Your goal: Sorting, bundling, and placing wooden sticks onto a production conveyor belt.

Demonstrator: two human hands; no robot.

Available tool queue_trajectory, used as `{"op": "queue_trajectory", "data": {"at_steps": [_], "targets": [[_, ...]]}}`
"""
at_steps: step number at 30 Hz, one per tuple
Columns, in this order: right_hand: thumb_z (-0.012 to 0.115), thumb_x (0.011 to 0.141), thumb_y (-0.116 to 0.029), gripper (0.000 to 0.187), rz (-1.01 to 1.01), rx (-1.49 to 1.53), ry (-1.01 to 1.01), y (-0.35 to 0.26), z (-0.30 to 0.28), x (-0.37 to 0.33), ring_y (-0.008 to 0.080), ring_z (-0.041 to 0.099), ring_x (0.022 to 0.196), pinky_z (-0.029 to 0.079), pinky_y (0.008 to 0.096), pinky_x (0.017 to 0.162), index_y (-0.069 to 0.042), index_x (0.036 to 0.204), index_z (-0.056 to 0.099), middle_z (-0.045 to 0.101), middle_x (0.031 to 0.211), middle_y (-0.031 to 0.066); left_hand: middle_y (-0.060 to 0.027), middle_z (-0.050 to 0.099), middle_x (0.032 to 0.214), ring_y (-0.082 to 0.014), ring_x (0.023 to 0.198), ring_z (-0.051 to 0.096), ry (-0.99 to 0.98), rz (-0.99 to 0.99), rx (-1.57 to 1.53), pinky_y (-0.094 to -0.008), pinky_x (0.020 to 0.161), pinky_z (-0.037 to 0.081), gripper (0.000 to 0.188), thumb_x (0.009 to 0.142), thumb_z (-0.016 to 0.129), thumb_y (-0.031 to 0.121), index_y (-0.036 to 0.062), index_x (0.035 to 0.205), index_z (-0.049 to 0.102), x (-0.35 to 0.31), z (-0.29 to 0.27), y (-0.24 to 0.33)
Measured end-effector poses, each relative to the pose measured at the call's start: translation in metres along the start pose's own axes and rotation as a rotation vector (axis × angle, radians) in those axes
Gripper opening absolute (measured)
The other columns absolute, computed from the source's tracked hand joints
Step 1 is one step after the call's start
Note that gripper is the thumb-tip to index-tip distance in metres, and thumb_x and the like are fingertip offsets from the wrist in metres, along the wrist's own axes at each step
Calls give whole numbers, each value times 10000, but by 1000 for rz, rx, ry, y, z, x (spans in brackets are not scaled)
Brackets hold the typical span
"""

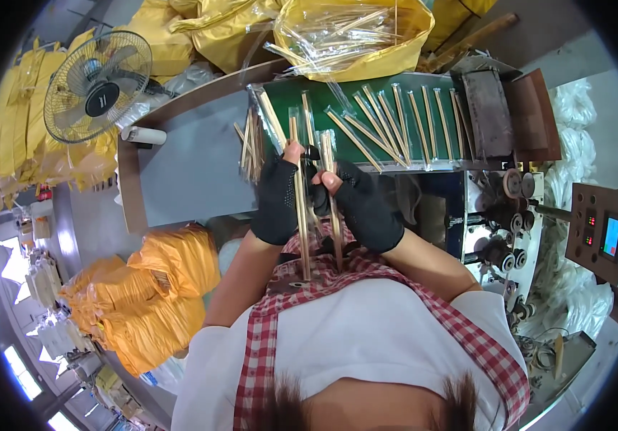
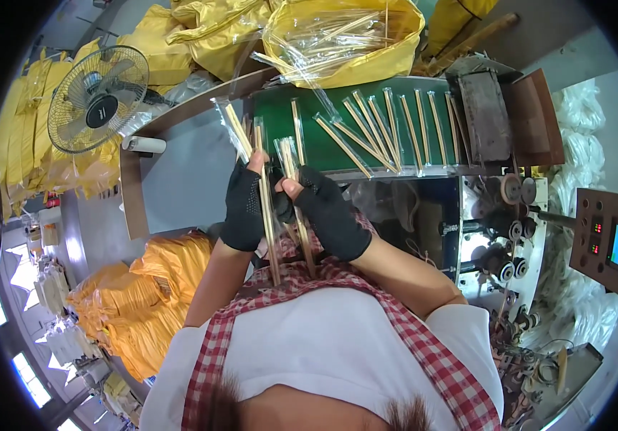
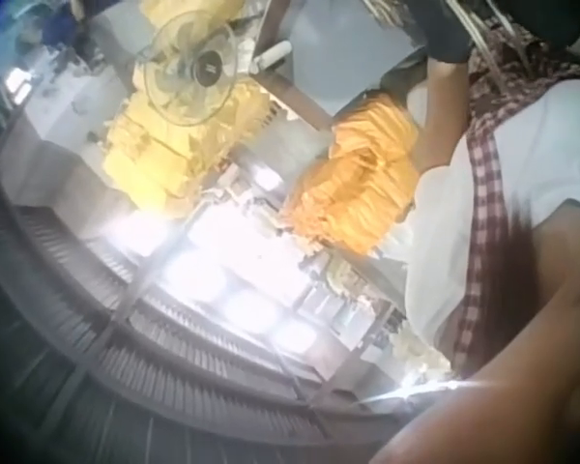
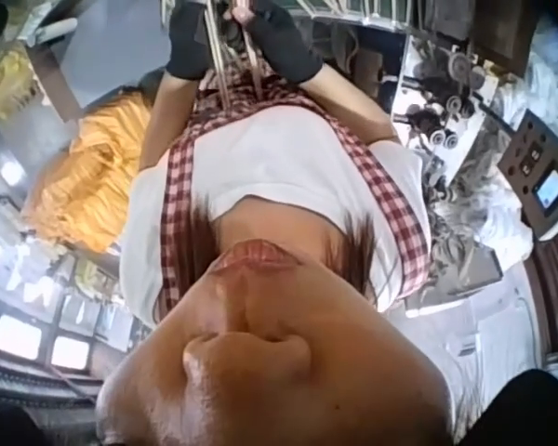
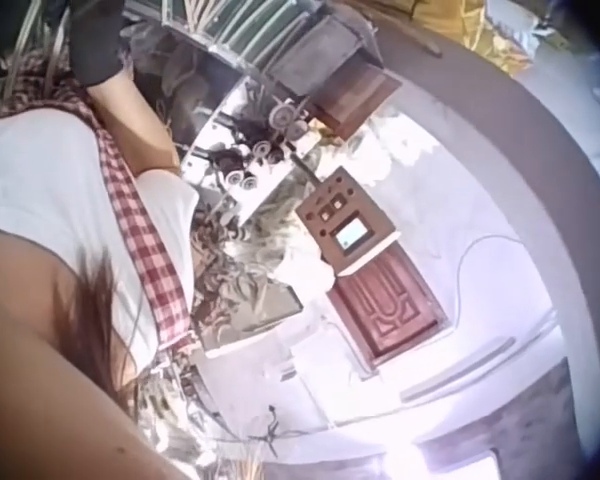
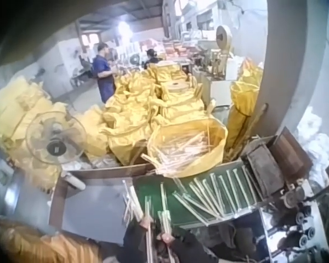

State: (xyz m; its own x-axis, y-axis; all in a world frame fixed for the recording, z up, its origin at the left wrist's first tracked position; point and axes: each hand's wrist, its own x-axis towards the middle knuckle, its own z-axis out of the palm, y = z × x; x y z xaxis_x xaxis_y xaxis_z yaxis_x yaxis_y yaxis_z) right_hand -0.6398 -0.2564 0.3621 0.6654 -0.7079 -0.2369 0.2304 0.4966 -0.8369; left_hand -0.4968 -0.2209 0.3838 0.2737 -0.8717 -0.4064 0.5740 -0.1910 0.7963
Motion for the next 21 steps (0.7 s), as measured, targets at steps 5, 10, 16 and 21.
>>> {"op": "queue_trajectory", "data": {"at_steps": [5,10,16,21], "targets": [[517,957,-311,283,38,-2,-3,6,0,-8,84,527,737,419,237,700,-38,958,591,583,770,3,-10,579,751,-85,603,546,-2,36,-12,-209,549,421,174,941,536,245,74,972,545,1,1,-2],[519,955,-329,295,128,-141,-60,1,1,-18,80,525,748,415,228,691,-45,963,600,574,755,2,-32,592,823,-90,675,571,-22,45,98,-219,568,443,197,912,576,171,42,1059,557,-1,4,9],[513,958,-324,293,11,-114,-80,11,6,-21,46,507,648,382,198,564,-45,990,597,565,754,-9,-33,625,801,-87,671,559,3,233,356,-221,610,432,260,850,650,184,-5,1029,637,7,-2,20],[516,956,-307,295,89,-153,-6,5,9,-15,26,463,619,358,193,560,-33,944,623,545,681,-25,-11,626,790,-76,728,549,115,283,353,-220,686,419,170,845,666,139,-7,931,661,20,-10,33]]}}
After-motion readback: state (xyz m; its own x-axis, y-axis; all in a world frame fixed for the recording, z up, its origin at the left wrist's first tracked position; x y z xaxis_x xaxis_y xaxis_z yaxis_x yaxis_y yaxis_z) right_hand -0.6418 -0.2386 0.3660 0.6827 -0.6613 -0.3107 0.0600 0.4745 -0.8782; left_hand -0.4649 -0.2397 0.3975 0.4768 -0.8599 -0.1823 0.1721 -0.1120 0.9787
